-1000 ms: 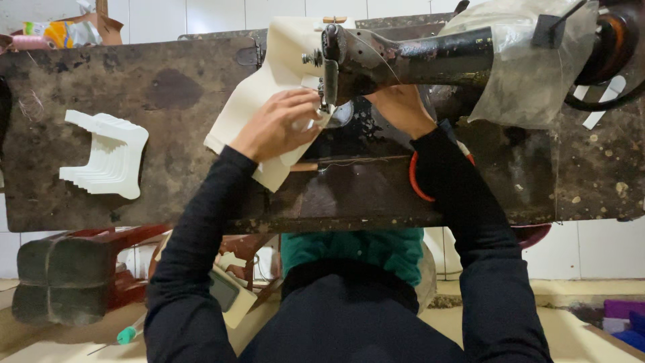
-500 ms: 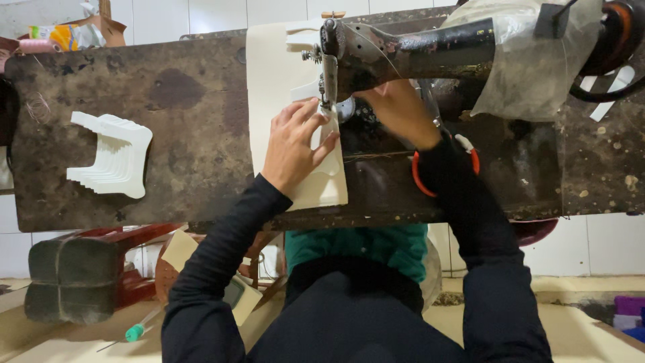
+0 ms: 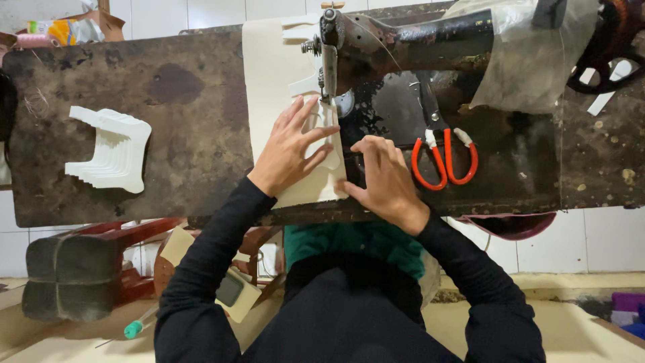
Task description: The person sews white cut shoe upper components onto a strip of material using an industrial sewing machine, guiding the pieces under the needle and repositioning the fabric between seams. They occasionally reposition the stitched strip and continue sewing additional cut pieces.
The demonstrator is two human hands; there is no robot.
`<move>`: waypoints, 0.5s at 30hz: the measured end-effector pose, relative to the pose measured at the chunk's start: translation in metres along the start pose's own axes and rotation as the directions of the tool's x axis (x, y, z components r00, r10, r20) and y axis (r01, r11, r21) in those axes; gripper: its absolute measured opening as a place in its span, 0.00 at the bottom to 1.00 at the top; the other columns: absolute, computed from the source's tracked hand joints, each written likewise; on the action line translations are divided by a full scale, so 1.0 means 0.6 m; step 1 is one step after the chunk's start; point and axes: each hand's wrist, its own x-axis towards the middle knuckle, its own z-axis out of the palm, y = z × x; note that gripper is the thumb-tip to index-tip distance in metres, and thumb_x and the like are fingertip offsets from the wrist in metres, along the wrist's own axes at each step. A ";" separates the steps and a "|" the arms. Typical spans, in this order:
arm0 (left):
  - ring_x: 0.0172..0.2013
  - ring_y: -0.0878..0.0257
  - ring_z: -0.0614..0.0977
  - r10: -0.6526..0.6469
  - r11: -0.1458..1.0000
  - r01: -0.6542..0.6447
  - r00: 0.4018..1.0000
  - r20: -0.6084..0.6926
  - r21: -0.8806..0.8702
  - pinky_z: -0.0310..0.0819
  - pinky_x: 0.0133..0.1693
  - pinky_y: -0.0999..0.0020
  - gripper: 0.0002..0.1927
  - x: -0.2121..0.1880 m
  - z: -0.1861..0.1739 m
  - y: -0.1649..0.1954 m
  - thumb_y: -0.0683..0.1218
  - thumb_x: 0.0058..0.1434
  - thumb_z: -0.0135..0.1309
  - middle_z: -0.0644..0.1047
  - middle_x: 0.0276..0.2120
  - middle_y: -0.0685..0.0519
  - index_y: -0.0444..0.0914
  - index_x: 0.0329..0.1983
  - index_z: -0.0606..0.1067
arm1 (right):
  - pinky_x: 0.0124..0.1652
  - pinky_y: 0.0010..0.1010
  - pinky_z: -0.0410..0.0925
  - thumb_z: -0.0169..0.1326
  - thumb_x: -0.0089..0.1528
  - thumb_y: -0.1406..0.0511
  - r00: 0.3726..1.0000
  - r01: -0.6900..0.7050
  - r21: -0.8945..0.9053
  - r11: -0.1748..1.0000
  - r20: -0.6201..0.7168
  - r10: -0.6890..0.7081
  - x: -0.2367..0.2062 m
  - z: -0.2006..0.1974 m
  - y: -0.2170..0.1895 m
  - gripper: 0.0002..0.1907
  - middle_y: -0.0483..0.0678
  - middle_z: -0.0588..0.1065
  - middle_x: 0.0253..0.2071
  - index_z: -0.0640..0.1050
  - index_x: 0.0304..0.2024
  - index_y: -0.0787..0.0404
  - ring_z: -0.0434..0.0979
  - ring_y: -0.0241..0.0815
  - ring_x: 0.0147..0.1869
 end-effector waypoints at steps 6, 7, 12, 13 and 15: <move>0.72 0.38 0.62 -0.043 0.996 0.042 0.999 -0.013 -0.073 0.57 0.70 0.47 0.27 -0.019 0.006 0.001 0.56 0.66 0.61 0.63 0.70 0.37 0.36 0.61 0.71 | 0.52 0.46 0.65 0.66 0.56 0.54 0.998 0.057 0.067 0.996 0.025 -0.059 0.025 -0.009 0.010 0.29 0.52 0.74 0.49 0.72 0.54 0.61 0.72 0.56 0.56; 0.72 0.38 0.62 -0.049 0.996 0.048 0.999 -0.012 -0.079 0.58 0.70 0.48 0.27 -0.022 0.005 0.002 0.56 0.66 0.60 0.63 0.70 0.37 0.36 0.61 0.71 | 0.51 0.44 0.66 0.64 0.60 0.56 0.997 0.056 0.095 0.994 0.043 -0.061 0.038 -0.013 0.016 0.26 0.52 0.75 0.47 0.73 0.55 0.60 0.73 0.54 0.54; 0.72 0.40 0.63 -0.057 0.994 0.059 0.998 0.028 -0.088 0.60 0.68 0.50 0.24 -0.014 -0.007 -0.008 0.53 0.66 0.59 0.64 0.69 0.38 0.37 0.61 0.72 | 0.44 0.45 0.67 0.58 0.66 0.62 0.964 0.247 0.033 0.968 0.098 -0.249 0.119 -0.028 0.057 0.19 0.52 0.74 0.38 0.76 0.58 0.59 0.75 0.55 0.44; 0.71 0.40 0.64 -0.055 0.995 0.057 0.998 0.023 -0.083 0.61 0.68 0.50 0.24 -0.010 -0.008 -0.010 0.53 0.66 0.59 0.64 0.69 0.38 0.37 0.61 0.72 | 0.42 0.45 0.67 0.57 0.66 0.62 0.960 0.257 0.021 0.966 0.107 -0.258 0.128 -0.028 0.062 0.19 0.52 0.74 0.37 0.77 0.59 0.58 0.75 0.55 0.43; 0.70 0.39 0.64 -0.050 0.996 0.051 0.999 0.015 -0.075 0.61 0.68 0.50 0.25 -0.002 -0.007 -0.012 0.52 0.65 0.59 0.65 0.69 0.37 0.36 0.60 0.72 | 0.40 0.44 0.67 0.57 0.66 0.62 0.954 0.279 -0.020 0.960 0.120 -0.275 0.145 -0.027 0.071 0.18 0.50 0.74 0.35 0.78 0.58 0.56 0.75 0.54 0.40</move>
